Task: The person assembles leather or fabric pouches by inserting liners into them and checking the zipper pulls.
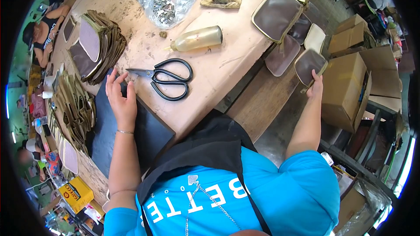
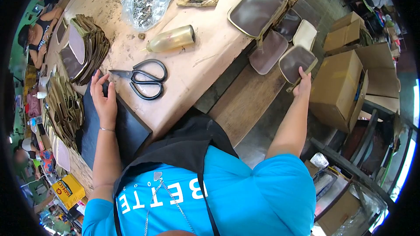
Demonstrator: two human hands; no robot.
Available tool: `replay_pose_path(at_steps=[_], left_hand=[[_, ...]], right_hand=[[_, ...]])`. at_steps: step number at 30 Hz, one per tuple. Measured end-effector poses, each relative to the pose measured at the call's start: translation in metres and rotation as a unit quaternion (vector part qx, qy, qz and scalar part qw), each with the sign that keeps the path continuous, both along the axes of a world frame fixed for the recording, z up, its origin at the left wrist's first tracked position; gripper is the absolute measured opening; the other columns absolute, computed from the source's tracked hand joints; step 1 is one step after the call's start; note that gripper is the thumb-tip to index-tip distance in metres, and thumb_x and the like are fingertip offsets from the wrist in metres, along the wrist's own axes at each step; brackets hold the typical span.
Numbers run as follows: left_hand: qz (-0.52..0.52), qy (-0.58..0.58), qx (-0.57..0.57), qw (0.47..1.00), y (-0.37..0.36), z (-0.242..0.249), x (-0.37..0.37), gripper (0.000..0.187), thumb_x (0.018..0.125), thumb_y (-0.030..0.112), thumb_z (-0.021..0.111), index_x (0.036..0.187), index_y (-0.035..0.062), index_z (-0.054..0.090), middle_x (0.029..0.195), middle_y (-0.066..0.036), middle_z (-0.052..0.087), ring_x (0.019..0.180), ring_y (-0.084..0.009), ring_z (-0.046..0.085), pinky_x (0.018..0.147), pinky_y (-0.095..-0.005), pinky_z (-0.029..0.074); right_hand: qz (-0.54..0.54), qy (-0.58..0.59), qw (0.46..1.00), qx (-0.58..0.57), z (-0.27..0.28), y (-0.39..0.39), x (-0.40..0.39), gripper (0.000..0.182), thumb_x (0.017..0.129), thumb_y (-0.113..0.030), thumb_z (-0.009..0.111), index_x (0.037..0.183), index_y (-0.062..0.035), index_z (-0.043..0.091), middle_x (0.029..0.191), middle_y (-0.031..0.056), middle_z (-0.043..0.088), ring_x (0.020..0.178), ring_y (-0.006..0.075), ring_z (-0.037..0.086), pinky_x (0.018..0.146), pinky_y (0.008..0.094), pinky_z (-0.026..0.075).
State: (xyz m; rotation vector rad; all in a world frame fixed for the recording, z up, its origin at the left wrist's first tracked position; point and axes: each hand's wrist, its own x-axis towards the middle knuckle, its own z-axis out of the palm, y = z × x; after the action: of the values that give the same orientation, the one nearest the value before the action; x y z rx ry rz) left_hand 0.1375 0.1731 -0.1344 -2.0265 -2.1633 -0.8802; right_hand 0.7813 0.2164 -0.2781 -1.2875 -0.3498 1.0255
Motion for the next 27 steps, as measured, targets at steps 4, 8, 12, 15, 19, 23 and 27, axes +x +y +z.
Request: replay_pose_path(at_steps=[4,8,12,15,19,23,27], left_hand=[[0.000,0.013,-0.001,1.000,0.002,-0.002,0.001,0.028,0.091,0.013,0.064,0.118,0.0055,0.065,0.145,-0.013,0.051,0.139,-0.0353,0.039,0.115,-0.0449,0.029],[0.007,0.029,0.016,0.999,-0.002,-0.001,0.003,0.026,0.089,0.012,0.065,0.115,0.0071,0.066,0.142,-0.013,0.053,0.138,-0.0378,0.040,0.115,-0.0469,0.029],[0.007,0.048,0.045,0.998,-0.005,-0.002,0.001,0.026,0.086,0.011,0.067,0.112,0.0089,0.067,0.140,-0.013,0.054,0.137,-0.0388,0.041,0.115,-0.0475,0.030],[0.016,0.032,0.070,0.997,-0.007,-0.001,0.004,0.023,0.085,0.009,0.068,0.107,0.0096,0.068,0.137,-0.013,0.056,0.136,-0.0390,0.041,0.114,-0.0464,0.032],[-0.061,-0.013,0.042,0.997,-0.012,0.003,0.002,0.021,0.084,0.009,0.068,0.105,0.0090,0.068,0.135,-0.014,0.056,0.133,-0.0409,0.043,0.113,-0.0482,0.035],[-0.124,-0.082,-0.012,0.989,-0.025,0.036,0.026,0.026,0.085,0.010,0.069,0.111,0.0094,0.068,0.133,-0.016,0.058,0.131,-0.0387,0.047,0.111,-0.0461,0.036],[-0.241,-0.289,-0.095,0.922,-0.013,0.057,0.055,0.033,0.090,0.015,0.068,0.122,0.0067,0.063,0.130,-0.014,0.060,0.124,-0.0269,0.055,0.107,-0.0385,0.040]], right_hand=[[0.088,-0.022,0.992,-0.091,-0.025,0.033,-0.020,0.044,0.090,-0.011,0.070,0.128,-0.0022,0.051,0.126,0.0125,0.060,0.115,0.0269,0.059,0.099,0.0421,0.047],[0.082,-0.364,0.873,-0.315,-0.083,0.068,-0.047,0.044,0.081,-0.012,0.076,0.117,0.0031,0.056,0.113,0.0207,0.067,0.104,0.0351,0.065,0.092,0.0437,0.049],[0.049,-0.475,0.815,-0.329,-0.083,0.082,-0.073,0.044,0.074,-0.005,0.070,0.117,0.0041,0.060,0.113,0.0236,0.068,0.109,0.0395,0.064,0.093,0.0438,0.048],[0.094,-0.399,0.877,-0.249,-0.065,0.077,-0.075,0.040,0.074,-0.002,0.064,0.114,0.0011,0.062,0.100,0.0171,0.069,0.092,0.0292,0.067,0.080,0.0408,0.052],[0.146,-0.084,0.980,-0.106,-0.027,0.049,-0.048,0.047,0.076,0.002,0.066,0.122,-0.0006,0.058,0.103,0.0108,0.066,0.091,0.0264,0.064,0.081,0.0396,0.053],[0.147,-0.091,0.983,-0.058,0.113,0.006,-0.009,0.057,0.079,-0.005,0.070,0.132,0.0045,0.052,0.121,0.0128,0.063,0.105,0.0272,0.064,0.094,0.0390,0.052],[0.165,-0.093,0.978,0.084,0.239,-0.015,-0.053,0.061,0.078,-0.005,0.070,0.134,0.0072,0.050,0.127,0.0135,0.060,0.114,0.0258,0.059,0.101,0.0387,0.047]])
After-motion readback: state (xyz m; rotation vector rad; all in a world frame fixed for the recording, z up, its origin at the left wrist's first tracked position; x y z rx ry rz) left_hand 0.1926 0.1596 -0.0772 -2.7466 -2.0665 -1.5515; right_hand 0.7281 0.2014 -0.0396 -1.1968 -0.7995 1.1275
